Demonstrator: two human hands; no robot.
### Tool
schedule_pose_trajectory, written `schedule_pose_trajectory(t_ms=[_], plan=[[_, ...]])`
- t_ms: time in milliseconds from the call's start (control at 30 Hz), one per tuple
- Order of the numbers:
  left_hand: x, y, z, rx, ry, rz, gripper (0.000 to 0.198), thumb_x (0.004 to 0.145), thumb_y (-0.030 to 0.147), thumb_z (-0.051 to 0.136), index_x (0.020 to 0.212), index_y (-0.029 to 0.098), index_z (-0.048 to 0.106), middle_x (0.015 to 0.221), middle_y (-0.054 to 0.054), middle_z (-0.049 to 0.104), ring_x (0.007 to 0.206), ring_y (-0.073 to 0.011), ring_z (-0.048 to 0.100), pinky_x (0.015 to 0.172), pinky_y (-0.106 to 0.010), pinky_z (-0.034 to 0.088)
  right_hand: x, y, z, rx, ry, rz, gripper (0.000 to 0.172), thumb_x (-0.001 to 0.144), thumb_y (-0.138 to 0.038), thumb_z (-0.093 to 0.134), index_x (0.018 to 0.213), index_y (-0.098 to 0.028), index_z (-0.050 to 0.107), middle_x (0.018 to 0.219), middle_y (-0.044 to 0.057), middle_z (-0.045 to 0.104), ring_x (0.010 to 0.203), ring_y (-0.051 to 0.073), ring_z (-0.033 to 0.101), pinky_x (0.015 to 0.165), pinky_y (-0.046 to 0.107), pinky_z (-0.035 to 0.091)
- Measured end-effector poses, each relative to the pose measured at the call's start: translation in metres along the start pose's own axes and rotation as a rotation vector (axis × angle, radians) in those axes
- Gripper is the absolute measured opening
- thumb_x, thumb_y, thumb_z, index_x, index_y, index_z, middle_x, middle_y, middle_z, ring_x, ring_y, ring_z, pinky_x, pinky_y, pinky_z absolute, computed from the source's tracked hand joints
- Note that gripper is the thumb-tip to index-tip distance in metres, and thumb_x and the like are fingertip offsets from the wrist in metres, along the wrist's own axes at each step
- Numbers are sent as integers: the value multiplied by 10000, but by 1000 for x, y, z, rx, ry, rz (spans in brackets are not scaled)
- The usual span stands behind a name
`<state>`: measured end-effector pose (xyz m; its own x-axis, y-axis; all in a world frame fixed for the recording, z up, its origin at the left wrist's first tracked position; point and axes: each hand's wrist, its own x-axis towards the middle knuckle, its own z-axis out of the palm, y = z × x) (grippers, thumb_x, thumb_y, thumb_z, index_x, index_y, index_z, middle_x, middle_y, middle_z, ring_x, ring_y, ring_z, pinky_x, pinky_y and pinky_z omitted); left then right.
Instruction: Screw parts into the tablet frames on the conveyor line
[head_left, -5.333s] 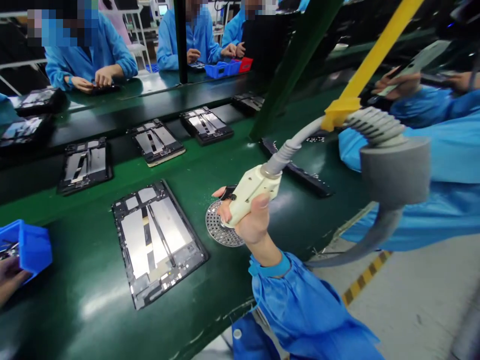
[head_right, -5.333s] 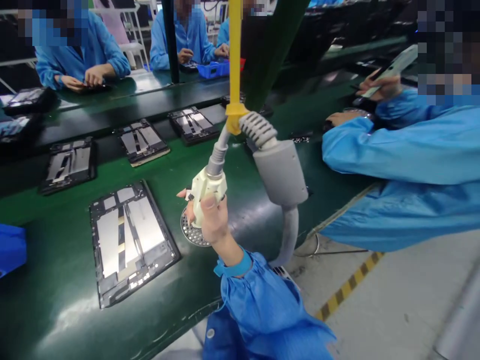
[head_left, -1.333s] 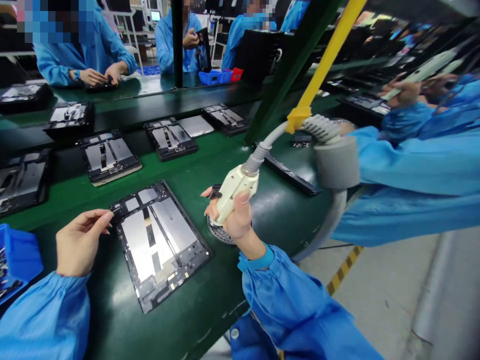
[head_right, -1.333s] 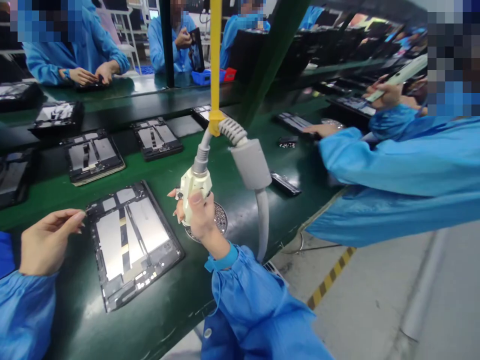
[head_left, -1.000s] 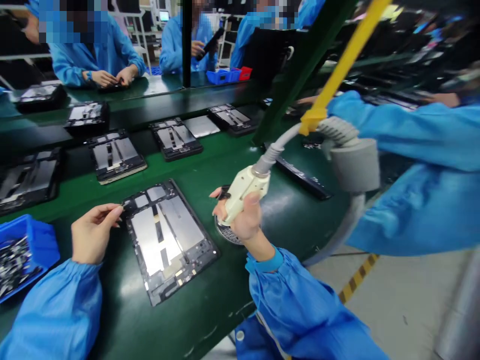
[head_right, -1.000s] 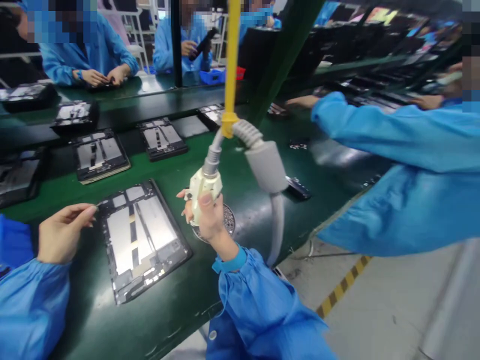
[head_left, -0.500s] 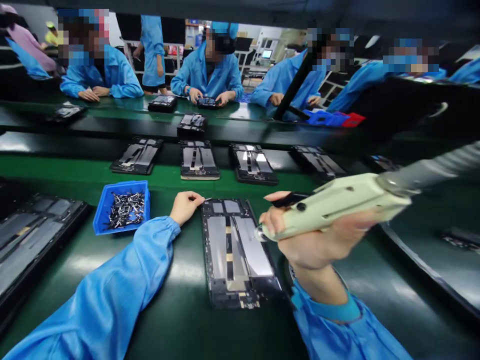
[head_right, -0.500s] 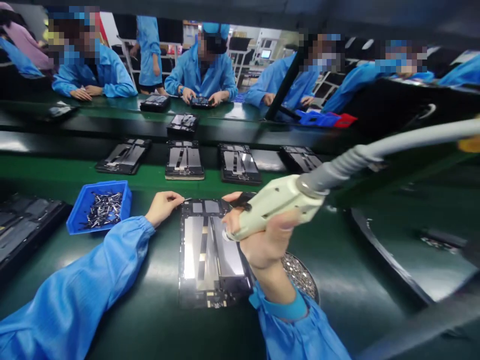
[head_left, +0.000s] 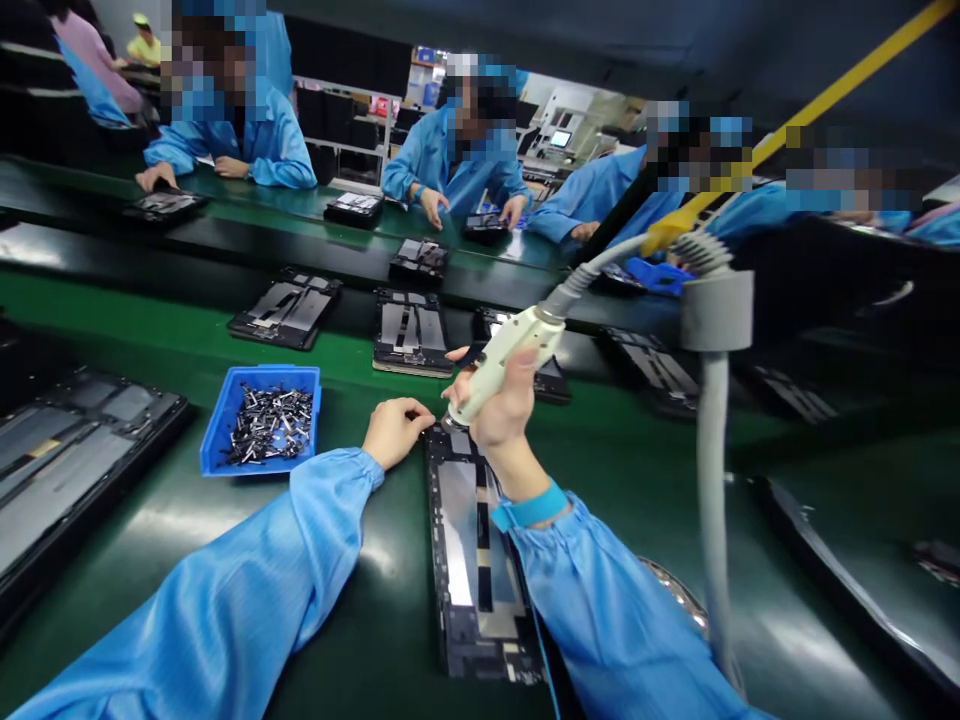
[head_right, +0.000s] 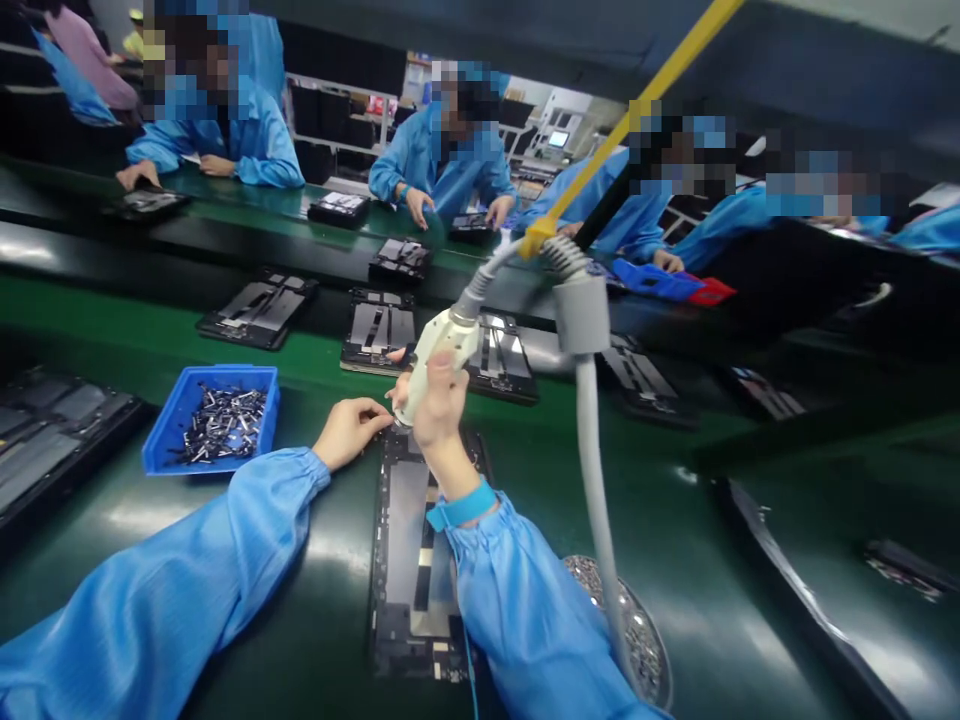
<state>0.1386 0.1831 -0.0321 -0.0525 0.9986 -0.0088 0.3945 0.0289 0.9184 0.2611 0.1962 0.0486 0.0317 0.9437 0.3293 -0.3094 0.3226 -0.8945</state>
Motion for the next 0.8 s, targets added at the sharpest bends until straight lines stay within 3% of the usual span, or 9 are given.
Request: schedule_pose_trajectory(t_ms=[167,433,567,800], plan=[[0,0,0,-8,-26,-42,138,873,195,690,839,153,817,642,-10,702,525,-133,586,612,-255,486,5,18,8,7,7,14,781,743,-949,530,771,-191,714,401,-45,467,328,130,441,413,326,506],[-1,2,0,4,-30,-58,160,877,150,671,831,161,824,652,-15,705,593,-154,634,643,-249,484,3,32,10,28,18,19,740,730,-929,583,726,-196,686,403,-47,467,320,128,434,398,331,520],[-2,2,0,18,-29,-54,152,875,143,675,820,147,817,668,-16,708,565,-140,601,612,-245,458,1,31,10,48,7,7,695,744,-893,622,718,-201,683,416,-31,491,328,135,441,401,340,508],[-1,-3,2,30,-8,-21,144,901,179,683,847,149,813,625,-3,672,562,-140,582,634,-255,453,7,15,4,98,44,-22,808,731,-982,497,783,-203,702,416,-60,442,340,114,395,422,318,481]])
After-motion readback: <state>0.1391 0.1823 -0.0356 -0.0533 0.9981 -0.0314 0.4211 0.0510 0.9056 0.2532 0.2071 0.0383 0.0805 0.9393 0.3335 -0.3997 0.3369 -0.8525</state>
